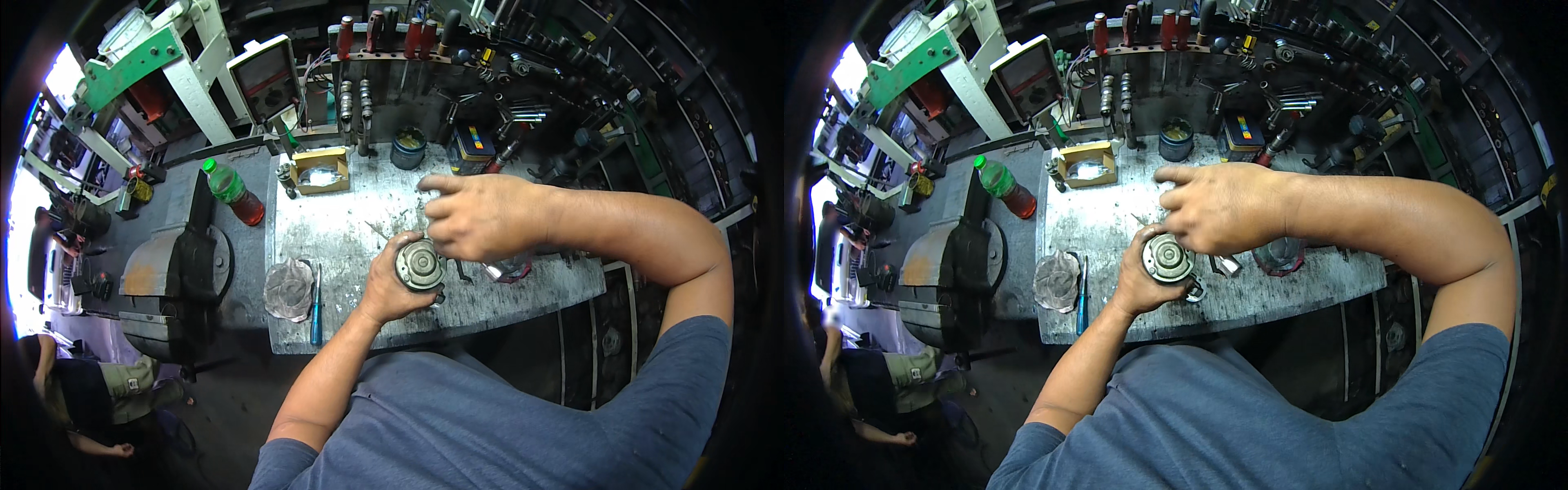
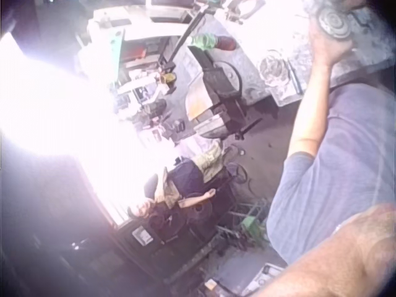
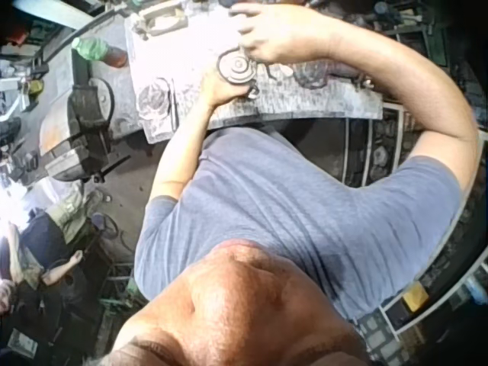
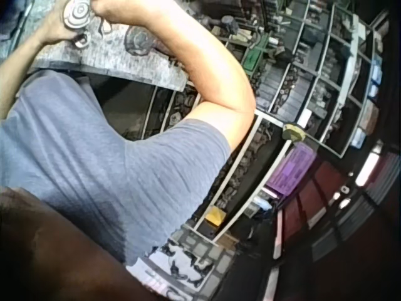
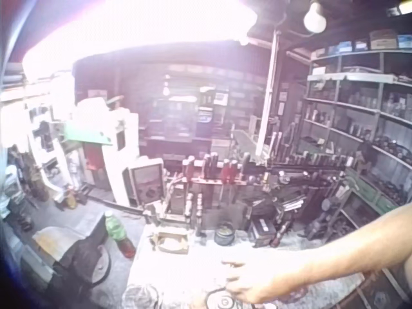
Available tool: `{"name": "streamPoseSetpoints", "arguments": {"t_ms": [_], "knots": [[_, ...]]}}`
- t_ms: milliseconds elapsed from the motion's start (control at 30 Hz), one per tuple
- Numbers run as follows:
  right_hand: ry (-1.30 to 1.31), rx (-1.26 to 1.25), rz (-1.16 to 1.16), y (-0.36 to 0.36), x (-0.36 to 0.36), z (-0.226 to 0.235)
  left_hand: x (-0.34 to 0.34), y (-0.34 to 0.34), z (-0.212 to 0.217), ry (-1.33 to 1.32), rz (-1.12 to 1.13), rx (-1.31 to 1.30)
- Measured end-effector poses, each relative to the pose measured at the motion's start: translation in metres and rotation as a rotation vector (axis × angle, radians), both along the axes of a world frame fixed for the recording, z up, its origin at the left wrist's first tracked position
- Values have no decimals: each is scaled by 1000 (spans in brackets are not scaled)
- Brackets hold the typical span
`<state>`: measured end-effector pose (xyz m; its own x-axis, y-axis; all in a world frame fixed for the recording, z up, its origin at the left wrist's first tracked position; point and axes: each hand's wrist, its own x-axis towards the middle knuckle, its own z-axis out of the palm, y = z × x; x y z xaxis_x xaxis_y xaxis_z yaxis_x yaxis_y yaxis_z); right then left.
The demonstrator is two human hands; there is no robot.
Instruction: The person assembles a cylindrical mechanical component on a workbench. They use a screwdriver to tighten screws, insert a small metal ring, and apply lubricant from a green bottle. The person then uses a wrench to tighten a bolt on the assembly.
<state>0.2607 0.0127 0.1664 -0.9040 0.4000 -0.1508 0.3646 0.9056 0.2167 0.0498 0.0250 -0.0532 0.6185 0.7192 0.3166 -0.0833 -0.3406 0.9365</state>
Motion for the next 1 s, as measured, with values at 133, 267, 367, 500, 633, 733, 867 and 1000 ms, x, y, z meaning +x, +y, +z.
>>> {"name": "streamPoseSetpoints", "arguments": {"t_ms": [133, 267, 367, 500, 633, 733, 867, 1000], "knots": [[-104, -15, -30, 6, -5, -10, 0, -2, -1, -6, 40, 50], [32, 9, -105, 8, -11, -15, 4, -8, 4, 49, 132, 71], [87, 22, -197, 6, -8, -22, 5, -11, 4, 21, 144, 50], [177, 28, -278, 0, -6, -32, 8, -13, -10, -37, 135, -20], [144, 42, -370, -9, -17, -28, 5, -13, -28, -18, 118, -6], [175, 46, -341, -14, -8, -20, 1, -8, -30, 28, 43, -32], [530, 279, -584, -16, 66, -43, 0, -4, -25, -92, -44, -23], [95, -119, -1158, -30, 125, -161, -21, -10, -27, 60, 7, -45]]}}
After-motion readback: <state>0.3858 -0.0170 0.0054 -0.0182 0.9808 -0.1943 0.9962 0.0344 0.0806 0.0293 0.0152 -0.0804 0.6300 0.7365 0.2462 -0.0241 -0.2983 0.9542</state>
